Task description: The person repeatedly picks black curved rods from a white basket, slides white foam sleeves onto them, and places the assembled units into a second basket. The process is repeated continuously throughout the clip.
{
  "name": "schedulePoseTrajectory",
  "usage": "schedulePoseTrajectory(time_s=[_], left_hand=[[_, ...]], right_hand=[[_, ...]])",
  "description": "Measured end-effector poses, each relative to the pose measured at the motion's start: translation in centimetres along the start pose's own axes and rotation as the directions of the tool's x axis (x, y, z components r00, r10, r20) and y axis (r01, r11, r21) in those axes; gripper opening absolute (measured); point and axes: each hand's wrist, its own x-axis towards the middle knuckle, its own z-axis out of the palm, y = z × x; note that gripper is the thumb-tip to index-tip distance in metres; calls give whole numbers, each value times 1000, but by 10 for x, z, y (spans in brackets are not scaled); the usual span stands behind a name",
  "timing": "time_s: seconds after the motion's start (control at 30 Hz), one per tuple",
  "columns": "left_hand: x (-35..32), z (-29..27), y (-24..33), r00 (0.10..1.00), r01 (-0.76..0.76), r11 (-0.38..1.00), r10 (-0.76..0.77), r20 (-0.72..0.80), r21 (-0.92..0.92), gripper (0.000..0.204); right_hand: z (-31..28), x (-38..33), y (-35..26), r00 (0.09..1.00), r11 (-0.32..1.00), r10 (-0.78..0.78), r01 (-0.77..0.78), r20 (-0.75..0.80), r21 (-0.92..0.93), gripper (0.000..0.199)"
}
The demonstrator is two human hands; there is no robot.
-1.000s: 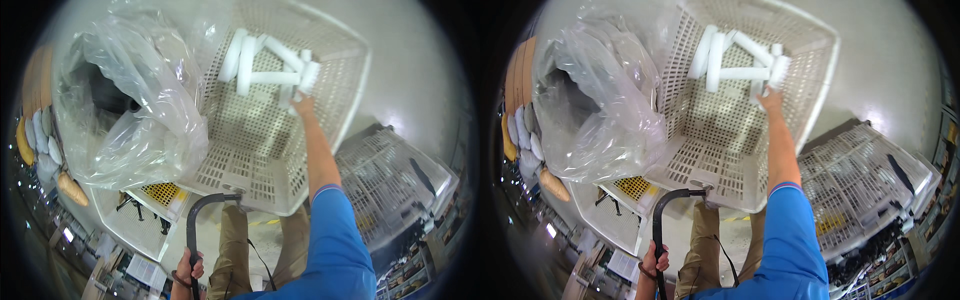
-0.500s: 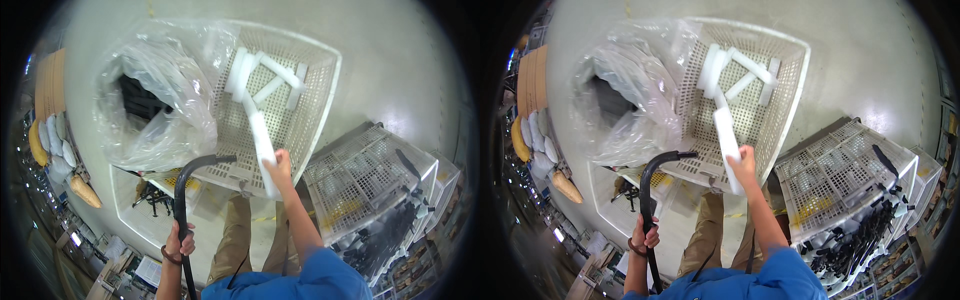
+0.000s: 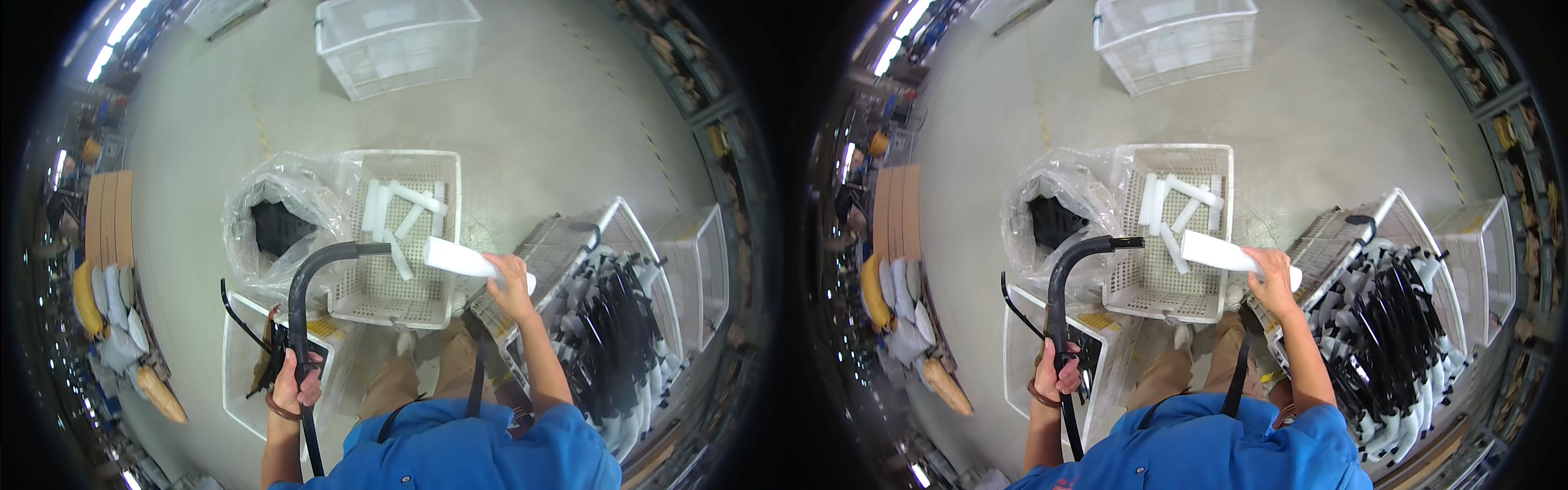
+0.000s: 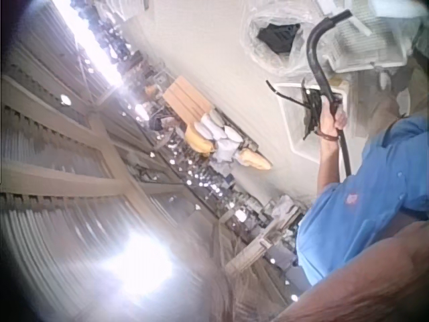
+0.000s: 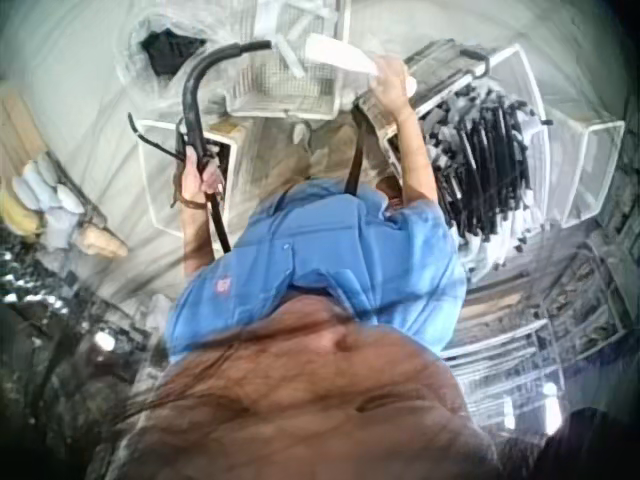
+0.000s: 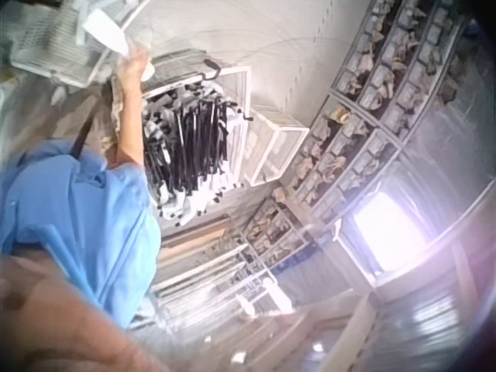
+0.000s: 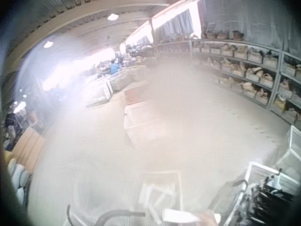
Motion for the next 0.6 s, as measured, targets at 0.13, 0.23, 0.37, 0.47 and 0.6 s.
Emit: schedulePoseTrajectory(time_s=[0.13,0.23,0.37,0.47,0.6], left_hand=[[-29,1,-19,988,32,999,-36,147,30,60],[-44,-10,-43,954,104,992,-119,276,68,56],[-82,-21,-81,945,78,991,-108,307,108,54],[-108,-22,-92,912,64,989,-113,394,135,53],[-134,-19,-121,876,41,921,-220,430,388,46]], right_hand=[[-32,-36,-39,992,994,-105,105,-70,-4,52],[-47,-78,-81,978,983,-179,172,-111,-72,57],[-70,-154,-135,980,979,-165,149,-110,-141,63],[-94,-208,-171,989,982,-75,51,-125,-182,66],[-131,-259,-206,973,977,115,-147,203,152,71]])
